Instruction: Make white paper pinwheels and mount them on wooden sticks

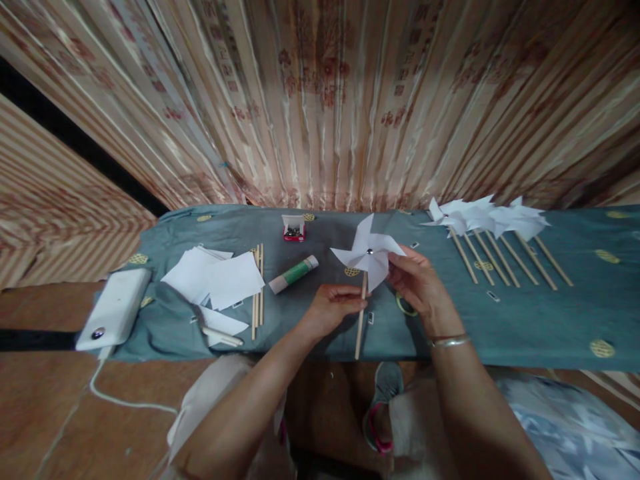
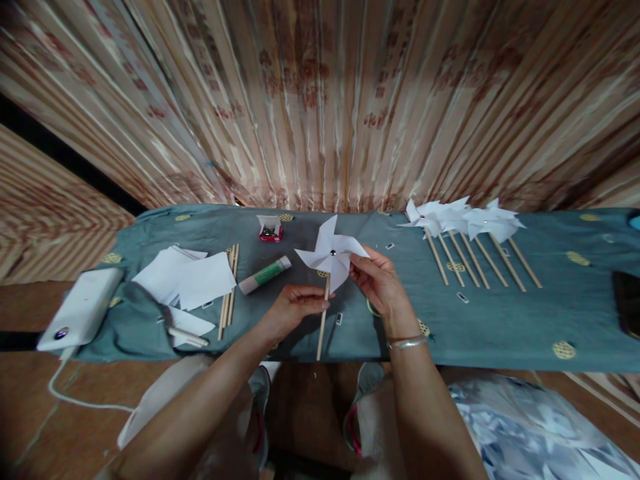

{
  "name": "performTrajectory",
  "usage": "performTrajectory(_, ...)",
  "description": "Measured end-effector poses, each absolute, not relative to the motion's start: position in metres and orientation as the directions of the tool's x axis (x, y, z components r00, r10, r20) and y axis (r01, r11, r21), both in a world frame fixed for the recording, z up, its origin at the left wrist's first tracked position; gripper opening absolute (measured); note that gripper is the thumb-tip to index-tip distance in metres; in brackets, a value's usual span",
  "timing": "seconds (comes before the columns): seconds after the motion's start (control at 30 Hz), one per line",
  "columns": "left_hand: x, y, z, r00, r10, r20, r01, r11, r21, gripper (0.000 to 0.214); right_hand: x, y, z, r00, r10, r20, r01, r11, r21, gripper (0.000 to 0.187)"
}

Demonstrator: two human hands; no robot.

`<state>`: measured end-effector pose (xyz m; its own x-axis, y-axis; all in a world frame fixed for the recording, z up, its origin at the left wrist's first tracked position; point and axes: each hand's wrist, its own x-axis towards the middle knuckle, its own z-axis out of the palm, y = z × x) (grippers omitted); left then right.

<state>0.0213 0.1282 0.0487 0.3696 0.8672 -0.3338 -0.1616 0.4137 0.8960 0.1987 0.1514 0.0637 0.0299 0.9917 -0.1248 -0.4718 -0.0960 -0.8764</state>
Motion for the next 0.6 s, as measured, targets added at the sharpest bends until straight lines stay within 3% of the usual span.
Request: performTrajectory(0.6,0.0224,0.1281,0.0521,0.335,0.881,-0.334,-0.19,0.41,0.892,0.036,0.1954,0.1511,0.0629,0.025,0.99,-0.138,-0.479,-0.109,-0.871,0.026)
